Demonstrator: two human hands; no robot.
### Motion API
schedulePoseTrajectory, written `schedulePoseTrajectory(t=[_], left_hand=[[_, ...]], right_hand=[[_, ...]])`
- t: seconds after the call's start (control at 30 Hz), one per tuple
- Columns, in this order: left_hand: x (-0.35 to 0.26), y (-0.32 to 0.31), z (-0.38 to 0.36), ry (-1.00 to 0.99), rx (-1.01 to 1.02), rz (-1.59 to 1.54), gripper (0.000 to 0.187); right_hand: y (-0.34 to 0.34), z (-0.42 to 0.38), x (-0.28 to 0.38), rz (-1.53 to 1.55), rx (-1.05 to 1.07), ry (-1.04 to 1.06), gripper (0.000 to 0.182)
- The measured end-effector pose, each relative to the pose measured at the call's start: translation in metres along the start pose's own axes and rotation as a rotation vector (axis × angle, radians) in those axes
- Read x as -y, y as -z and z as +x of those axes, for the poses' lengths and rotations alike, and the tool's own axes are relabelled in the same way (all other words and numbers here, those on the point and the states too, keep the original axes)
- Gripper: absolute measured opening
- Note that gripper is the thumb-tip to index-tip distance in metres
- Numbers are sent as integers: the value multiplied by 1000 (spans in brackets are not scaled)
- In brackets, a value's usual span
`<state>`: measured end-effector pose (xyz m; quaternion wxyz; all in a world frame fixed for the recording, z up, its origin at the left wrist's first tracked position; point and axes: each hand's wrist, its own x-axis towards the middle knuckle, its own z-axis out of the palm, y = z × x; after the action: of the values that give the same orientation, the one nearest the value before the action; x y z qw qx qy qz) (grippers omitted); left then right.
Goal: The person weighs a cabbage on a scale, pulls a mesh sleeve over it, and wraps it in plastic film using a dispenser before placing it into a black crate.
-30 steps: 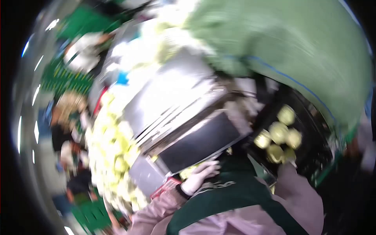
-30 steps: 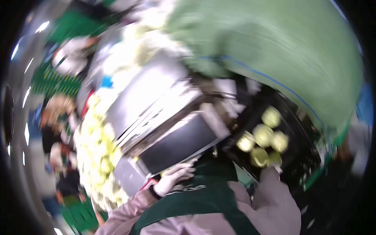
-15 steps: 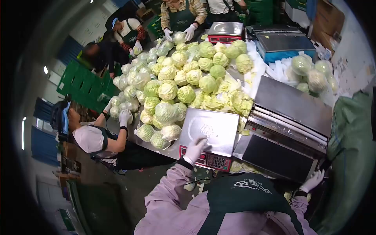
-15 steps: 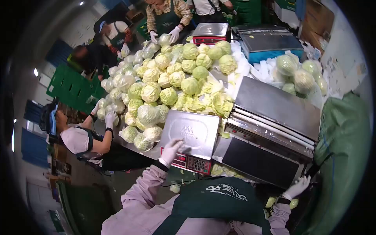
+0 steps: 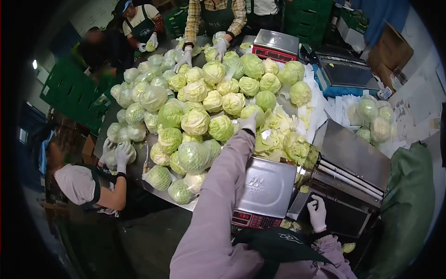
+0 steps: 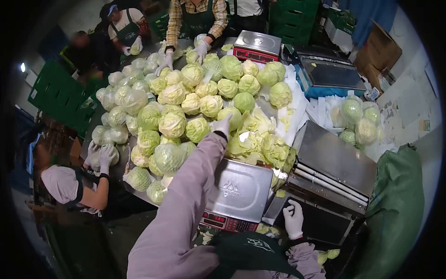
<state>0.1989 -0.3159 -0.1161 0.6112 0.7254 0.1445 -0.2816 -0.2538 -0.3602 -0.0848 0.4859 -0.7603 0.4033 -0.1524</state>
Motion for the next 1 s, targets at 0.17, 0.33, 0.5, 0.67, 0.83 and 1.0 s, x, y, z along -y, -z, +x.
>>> schedulePoseTrajectory(t=[0.17,0.33,0.5,0.67,0.83,1.0], left_hand=[[-23,-34,19,145,-411,337,124],[1,-13,43,-74,-212,-141,104],[-27,33,-30,404,548,-739,64],[-1,67,-134,544,793,-830,65],[37,93,-203,531,845,-380,61],[41,125,-161,91,910,859,63]], right_hand=[[1,-2,1,-20,23,-42,42],[0,0,12,-73,20,-41,42],[1,2,12,-54,48,-40,43],[-11,11,34,156,189,-119,35],[-65,42,129,318,436,117,104],[-87,41,103,175,523,146,114]])
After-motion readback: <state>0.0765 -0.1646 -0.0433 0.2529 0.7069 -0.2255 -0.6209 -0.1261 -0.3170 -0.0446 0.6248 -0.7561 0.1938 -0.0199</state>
